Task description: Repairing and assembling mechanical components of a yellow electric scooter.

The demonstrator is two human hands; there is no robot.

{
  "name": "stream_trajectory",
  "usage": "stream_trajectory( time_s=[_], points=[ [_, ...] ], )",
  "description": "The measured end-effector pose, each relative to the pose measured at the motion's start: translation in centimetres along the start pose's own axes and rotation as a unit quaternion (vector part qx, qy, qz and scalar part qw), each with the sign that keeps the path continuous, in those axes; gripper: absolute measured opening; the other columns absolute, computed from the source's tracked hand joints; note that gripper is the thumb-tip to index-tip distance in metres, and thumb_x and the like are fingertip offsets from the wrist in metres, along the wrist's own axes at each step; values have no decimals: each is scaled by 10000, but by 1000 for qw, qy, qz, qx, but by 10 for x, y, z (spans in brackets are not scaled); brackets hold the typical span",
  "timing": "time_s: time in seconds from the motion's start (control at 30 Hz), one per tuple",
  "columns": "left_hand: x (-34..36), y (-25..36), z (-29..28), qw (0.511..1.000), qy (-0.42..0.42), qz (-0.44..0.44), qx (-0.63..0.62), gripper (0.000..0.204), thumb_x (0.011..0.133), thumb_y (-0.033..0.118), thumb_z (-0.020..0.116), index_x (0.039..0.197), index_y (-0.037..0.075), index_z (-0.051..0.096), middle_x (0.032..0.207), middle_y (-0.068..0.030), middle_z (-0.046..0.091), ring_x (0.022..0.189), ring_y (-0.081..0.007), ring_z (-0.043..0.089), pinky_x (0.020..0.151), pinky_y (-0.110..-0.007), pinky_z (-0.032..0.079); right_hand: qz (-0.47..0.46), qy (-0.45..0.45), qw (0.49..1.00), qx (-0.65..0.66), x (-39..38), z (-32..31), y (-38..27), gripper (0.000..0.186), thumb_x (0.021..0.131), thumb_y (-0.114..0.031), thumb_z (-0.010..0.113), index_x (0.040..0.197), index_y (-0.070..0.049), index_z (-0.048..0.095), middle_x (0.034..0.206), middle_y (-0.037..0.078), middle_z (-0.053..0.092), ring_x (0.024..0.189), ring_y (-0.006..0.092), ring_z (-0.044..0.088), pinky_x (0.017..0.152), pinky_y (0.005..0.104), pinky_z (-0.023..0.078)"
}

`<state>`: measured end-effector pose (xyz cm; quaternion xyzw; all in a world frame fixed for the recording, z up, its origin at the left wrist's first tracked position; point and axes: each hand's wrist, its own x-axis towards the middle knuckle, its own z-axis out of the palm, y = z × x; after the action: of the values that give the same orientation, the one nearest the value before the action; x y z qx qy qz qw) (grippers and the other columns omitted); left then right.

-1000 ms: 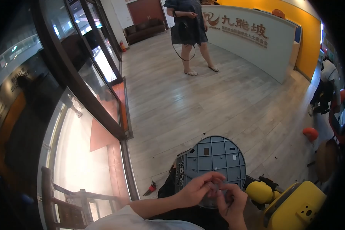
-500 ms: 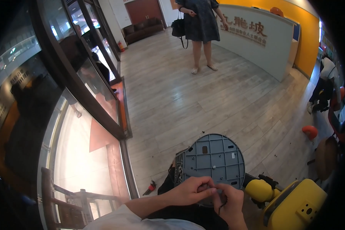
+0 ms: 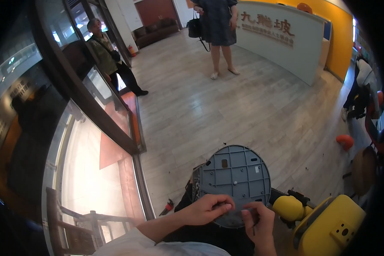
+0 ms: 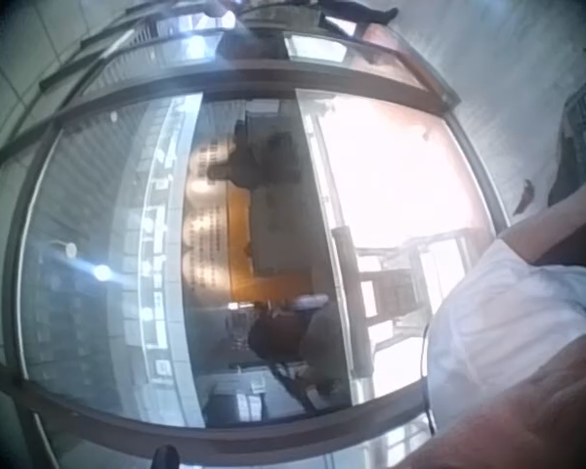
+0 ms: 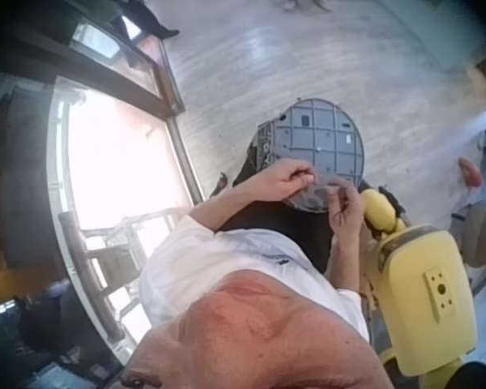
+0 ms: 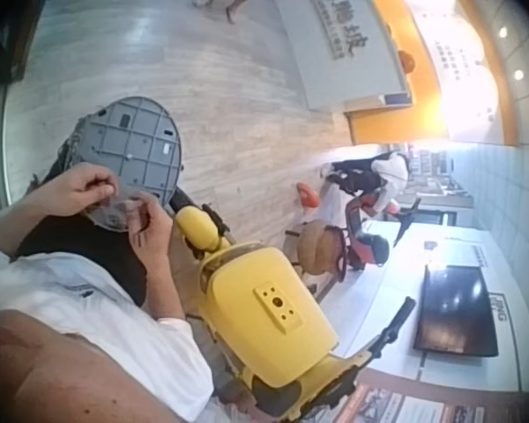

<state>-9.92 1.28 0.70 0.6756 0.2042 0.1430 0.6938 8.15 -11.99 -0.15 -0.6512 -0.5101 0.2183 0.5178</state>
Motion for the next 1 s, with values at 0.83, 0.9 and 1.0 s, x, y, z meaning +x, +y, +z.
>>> stream_trajectory(
  time_s=[0.83,0.9,1.0],
  points=[
    [-105,-143,-197,907,277,-118,-293,108,965,112,515,946,44,597,727,8,461,586,-88,371,559,-243,309,69,49,991,-103,7,-17,-6,28,957,1,630,947,23,618,802,104,604,737,167,581,687,302,453],
    [-110,-207,-207,868,315,-199,-328,77,932,92,536,944,39,590,732,2,470,592,-91,377,561,-243,327,19,70,975,-209,16,-11,-9,9,956,18,612,953,27,615,834,136,582,769,235,578,713,342,445],
    [-126,-334,-220,832,328,-250,-371,102,936,100,585,978,29,644,765,-41,546,635,-145,499,597,-284,435,-56,73,957,-277,38,2,-1,27,938,40,611,961,24,611,856,153,576,787,297,578,720,359,443]
  ],
)
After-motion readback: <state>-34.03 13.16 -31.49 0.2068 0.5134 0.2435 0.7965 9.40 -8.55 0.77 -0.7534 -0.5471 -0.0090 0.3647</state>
